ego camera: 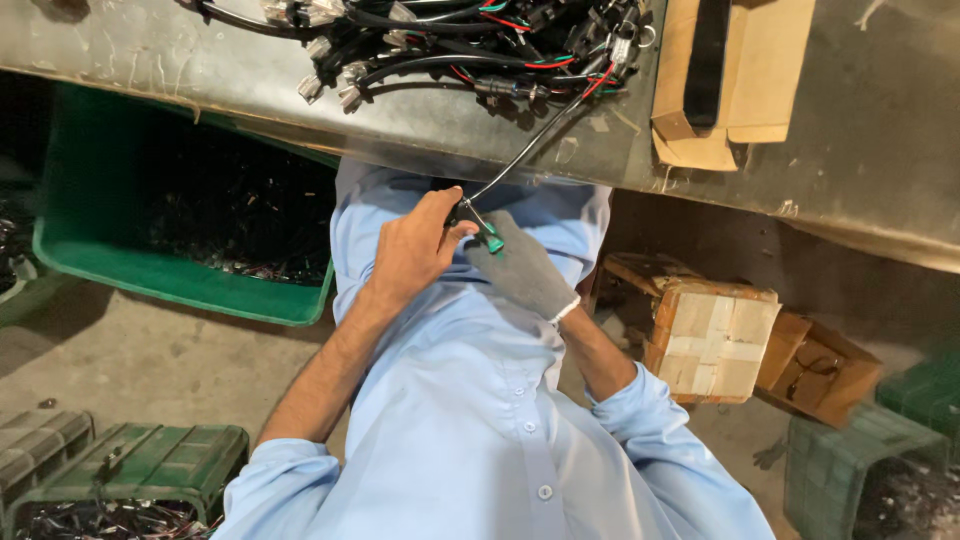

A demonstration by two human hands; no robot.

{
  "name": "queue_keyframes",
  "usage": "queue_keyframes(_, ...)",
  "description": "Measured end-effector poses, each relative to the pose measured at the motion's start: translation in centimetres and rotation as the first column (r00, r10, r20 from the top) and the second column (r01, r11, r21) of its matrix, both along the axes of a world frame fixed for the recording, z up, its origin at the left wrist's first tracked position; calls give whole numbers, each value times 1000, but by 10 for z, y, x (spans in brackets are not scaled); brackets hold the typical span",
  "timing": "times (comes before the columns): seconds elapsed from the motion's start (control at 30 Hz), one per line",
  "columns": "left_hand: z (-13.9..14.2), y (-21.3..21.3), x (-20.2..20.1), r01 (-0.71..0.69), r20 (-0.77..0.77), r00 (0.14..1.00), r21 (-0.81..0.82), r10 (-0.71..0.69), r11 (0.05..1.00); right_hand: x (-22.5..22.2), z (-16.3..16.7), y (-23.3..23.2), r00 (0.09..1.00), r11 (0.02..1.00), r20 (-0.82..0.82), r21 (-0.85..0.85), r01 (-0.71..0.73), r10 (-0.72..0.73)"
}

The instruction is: The person sits at a workbench processing wire harnesses. They pick up a cable from a pile, strip and separate the colored wires at the end, twist the strands, and use pliers to work on the connector, placing finished cables back on the table.

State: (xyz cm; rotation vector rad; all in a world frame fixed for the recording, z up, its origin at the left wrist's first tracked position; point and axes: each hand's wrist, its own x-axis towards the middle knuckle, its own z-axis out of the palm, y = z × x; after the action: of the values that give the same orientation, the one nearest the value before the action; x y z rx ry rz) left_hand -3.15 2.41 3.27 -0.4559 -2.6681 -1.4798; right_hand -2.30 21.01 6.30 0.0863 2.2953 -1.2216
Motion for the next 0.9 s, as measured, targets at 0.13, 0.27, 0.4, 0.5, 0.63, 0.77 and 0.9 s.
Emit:
queue_keyframes(0.13, -4, 1, -6, 24, -6, 1000, -19, -24, 1000, 1, -5, -7, 998, 998, -21, 15, 59, -59)
queue_keyframes(0.27, -5, -6, -1, 54, 270, 949, 374, -164, 926, -4, -9, 1, 879, 999, -476, -30, -23, 6)
queue_keyframes(0.4, -2, -1, 4, -51, 437, 822, 696, -366, 716, -22, -4, 17, 897, 988, -417, 13, -156, 147)
queue_keyframes(0.5, 2, 4, 3, -71, 428, 862, 633, -272, 771, -24, 5, 17, 941, 990, -307, 62, -126, 139)
queue_keyframes(0.63, 13, 7, 2, -34, 142, 990, 209, 4, 977, -8, 16, 11, 992, 999, -118, 21, -42, 44)
queue_keyframes(0.77, 19, 14, -8, -56, 119, 991, 21, 53, 998, -4, 11, 0, 997, 996, -59, -65, 54, -58)
queue_keyframes(0.9, 12, -1, -9, 27, 281, 959, 23, -32, 999, -14, 12, 1, 980, 993, -162, 35, -109, 113)
